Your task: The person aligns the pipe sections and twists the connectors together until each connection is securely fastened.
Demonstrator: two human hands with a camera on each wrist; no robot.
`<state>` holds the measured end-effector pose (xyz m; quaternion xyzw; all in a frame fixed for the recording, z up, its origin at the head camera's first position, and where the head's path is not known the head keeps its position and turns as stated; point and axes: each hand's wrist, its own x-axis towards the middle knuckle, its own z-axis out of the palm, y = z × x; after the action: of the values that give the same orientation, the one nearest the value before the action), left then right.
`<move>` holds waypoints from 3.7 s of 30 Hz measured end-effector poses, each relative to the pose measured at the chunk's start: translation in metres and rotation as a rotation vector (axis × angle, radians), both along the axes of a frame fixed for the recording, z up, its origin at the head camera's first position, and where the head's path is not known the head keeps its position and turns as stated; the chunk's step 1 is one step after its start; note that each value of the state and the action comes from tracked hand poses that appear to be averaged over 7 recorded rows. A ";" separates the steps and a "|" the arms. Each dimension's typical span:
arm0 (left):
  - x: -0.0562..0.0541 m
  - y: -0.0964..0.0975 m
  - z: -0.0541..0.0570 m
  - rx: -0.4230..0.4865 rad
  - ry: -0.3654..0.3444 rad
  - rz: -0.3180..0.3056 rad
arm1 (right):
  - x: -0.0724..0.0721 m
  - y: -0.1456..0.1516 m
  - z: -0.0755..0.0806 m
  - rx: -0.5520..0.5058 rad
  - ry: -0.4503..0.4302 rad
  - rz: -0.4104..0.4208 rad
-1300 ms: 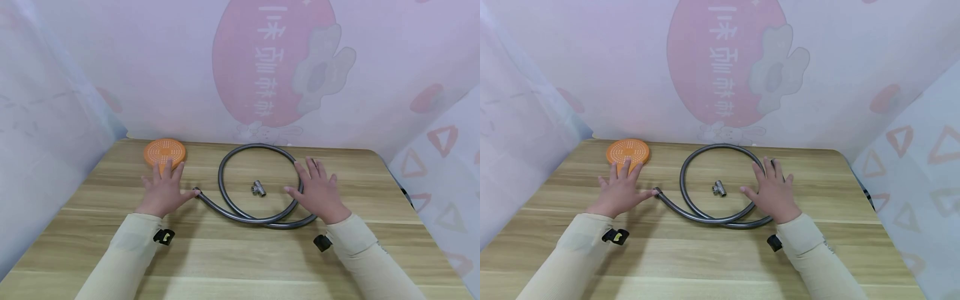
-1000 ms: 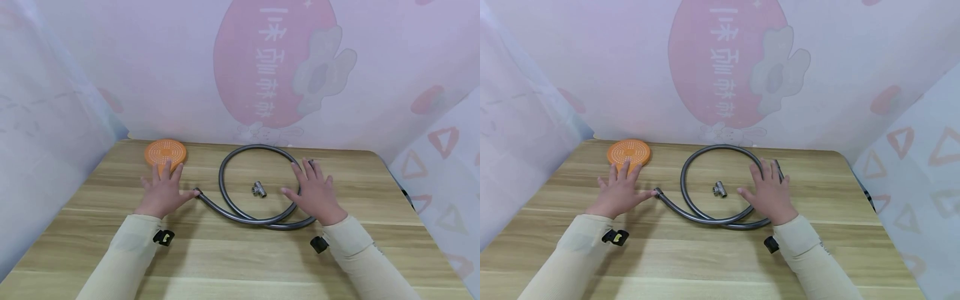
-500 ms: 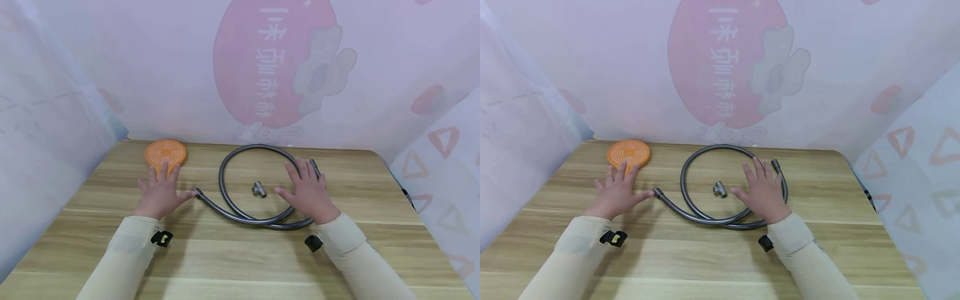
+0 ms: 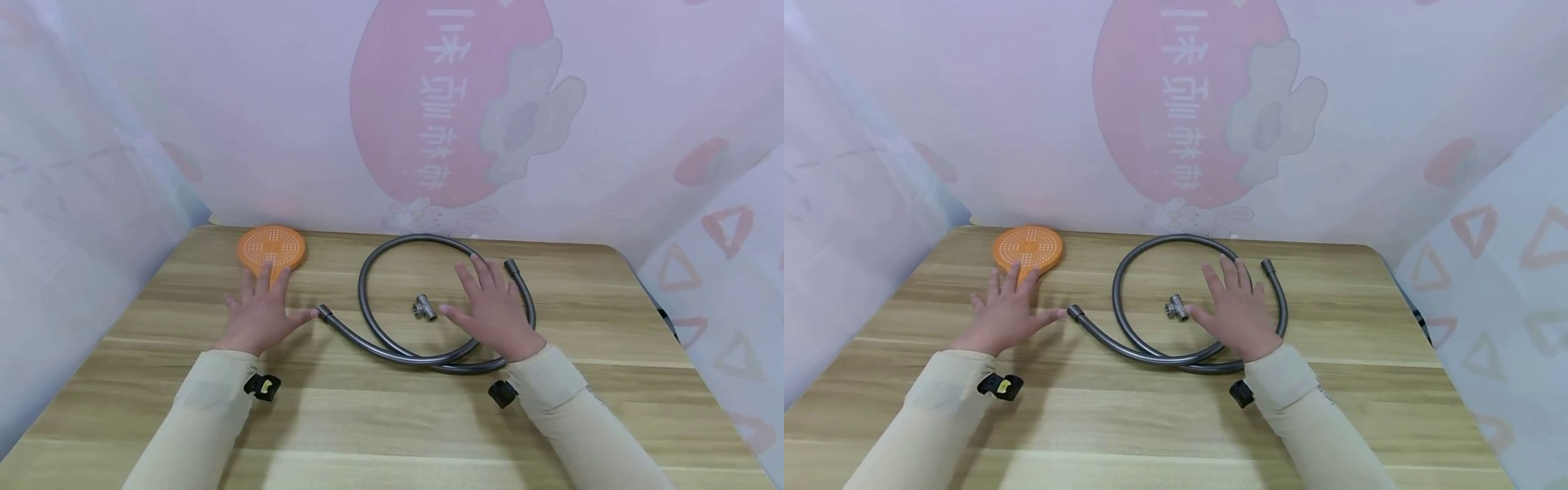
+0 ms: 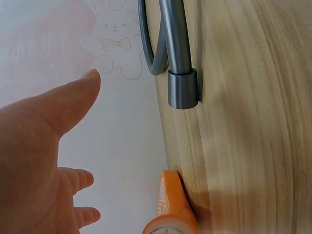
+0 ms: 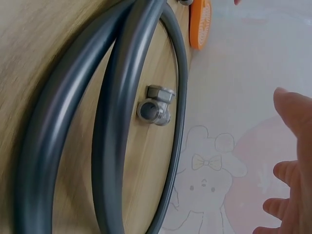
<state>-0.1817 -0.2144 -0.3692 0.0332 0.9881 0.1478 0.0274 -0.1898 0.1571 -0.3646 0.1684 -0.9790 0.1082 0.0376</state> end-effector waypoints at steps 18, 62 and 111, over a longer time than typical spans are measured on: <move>-0.008 -0.012 -0.001 0.007 0.000 0.018 | 0.000 -0.022 -0.004 -0.034 -0.032 0.024; -0.037 -0.055 -0.021 0.345 -0.075 0.052 | -0.003 -0.077 -0.014 -0.349 -0.082 0.085; -0.054 -0.064 -0.037 0.589 -0.209 0.117 | -0.003 -0.139 -0.030 -0.354 -0.095 0.184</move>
<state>-0.2358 -0.2782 -0.4059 -0.0328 0.8948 0.4316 0.1092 -0.1924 0.0180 -0.3948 0.2426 -0.9259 0.2892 0.0104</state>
